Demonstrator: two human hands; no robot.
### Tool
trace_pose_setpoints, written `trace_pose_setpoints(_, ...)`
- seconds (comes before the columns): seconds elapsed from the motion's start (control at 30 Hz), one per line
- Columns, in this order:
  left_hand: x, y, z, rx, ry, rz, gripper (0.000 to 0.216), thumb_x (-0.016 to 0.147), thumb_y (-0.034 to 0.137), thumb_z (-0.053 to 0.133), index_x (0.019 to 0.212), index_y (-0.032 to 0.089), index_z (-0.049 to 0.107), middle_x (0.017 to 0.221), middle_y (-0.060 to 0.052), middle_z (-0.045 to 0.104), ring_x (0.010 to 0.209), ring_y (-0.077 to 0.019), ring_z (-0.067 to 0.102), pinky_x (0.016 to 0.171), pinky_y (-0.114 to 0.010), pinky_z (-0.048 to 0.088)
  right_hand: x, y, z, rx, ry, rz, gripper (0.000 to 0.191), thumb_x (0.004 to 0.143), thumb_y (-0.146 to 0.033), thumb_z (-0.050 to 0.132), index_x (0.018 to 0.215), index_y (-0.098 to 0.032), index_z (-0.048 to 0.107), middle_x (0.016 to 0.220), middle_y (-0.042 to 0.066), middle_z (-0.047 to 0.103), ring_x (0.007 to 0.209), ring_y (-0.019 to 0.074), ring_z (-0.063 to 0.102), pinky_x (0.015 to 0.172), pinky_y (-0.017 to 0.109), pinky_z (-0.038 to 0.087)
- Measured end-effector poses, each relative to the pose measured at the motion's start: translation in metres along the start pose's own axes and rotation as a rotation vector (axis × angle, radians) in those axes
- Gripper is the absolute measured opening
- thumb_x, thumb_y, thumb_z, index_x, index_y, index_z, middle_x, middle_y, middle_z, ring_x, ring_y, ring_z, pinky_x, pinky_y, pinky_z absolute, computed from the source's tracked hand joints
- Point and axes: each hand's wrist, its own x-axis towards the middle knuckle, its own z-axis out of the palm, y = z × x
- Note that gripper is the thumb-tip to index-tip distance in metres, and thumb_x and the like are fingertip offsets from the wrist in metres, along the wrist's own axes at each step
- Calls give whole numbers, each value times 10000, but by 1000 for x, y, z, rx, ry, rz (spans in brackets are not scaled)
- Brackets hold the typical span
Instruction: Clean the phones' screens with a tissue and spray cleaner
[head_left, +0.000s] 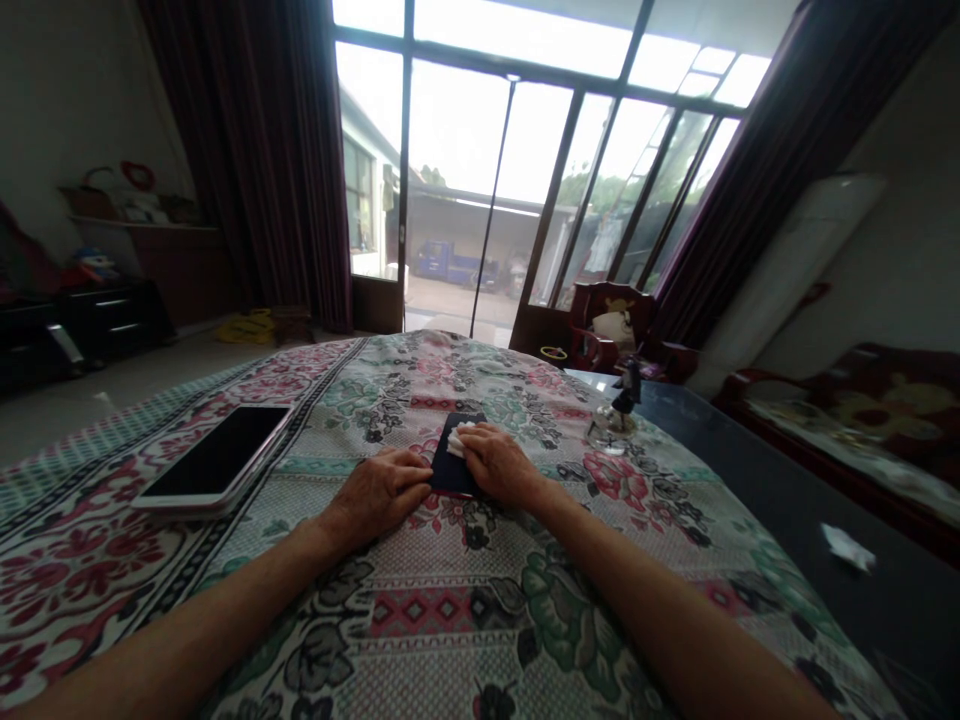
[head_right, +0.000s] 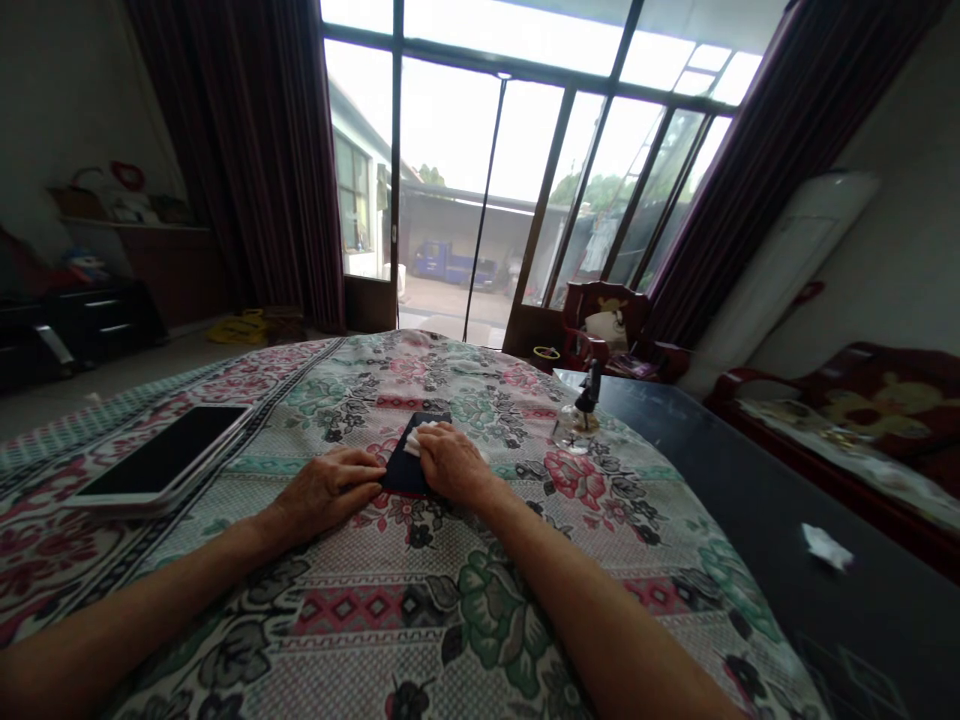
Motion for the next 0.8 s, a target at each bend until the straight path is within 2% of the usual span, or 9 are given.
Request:
trace_pose_setpoints(0.2,1,2,-1,-21,-19,-19,226,879,276,537,967,246,743,975,-42,707,896,-185,628,856,-373,511,20,28,2,-77,-24,106,240,910,-97,434,768,-200,598,917,62,688,894,182,608,855,319,452)
trace_pose_setpoints(0.37,2,3,-2,-12,-26,-28,224,882,288,541,975,252,742,987,-36,704,917,-185,627,863,-356,505,42,35,11,-109,-27,162,255,903,-104,459,703,-204,583,774,51,679,757,163,603,760,284,457)
trace_pose_setpoints(0.53,1,2,-2,-25,-24,-21,227,887,283,543,990,232,739,979,-47,704,914,-190,617,864,-372,507,41,24,14,-46,-45,77,232,919,-95,452,772,-200,597,974,66,687,956,183,603,871,302,450)
trace_pose_setpoints(0.8,2,3,-2,-28,-23,-28,203,879,273,547,929,258,743,957,-23,702,911,-177,618,860,-360,506,6,-9,0,58,-112,-77,228,927,-109,412,903,-223,607,993,49,654,997,188,565,897,332,448)
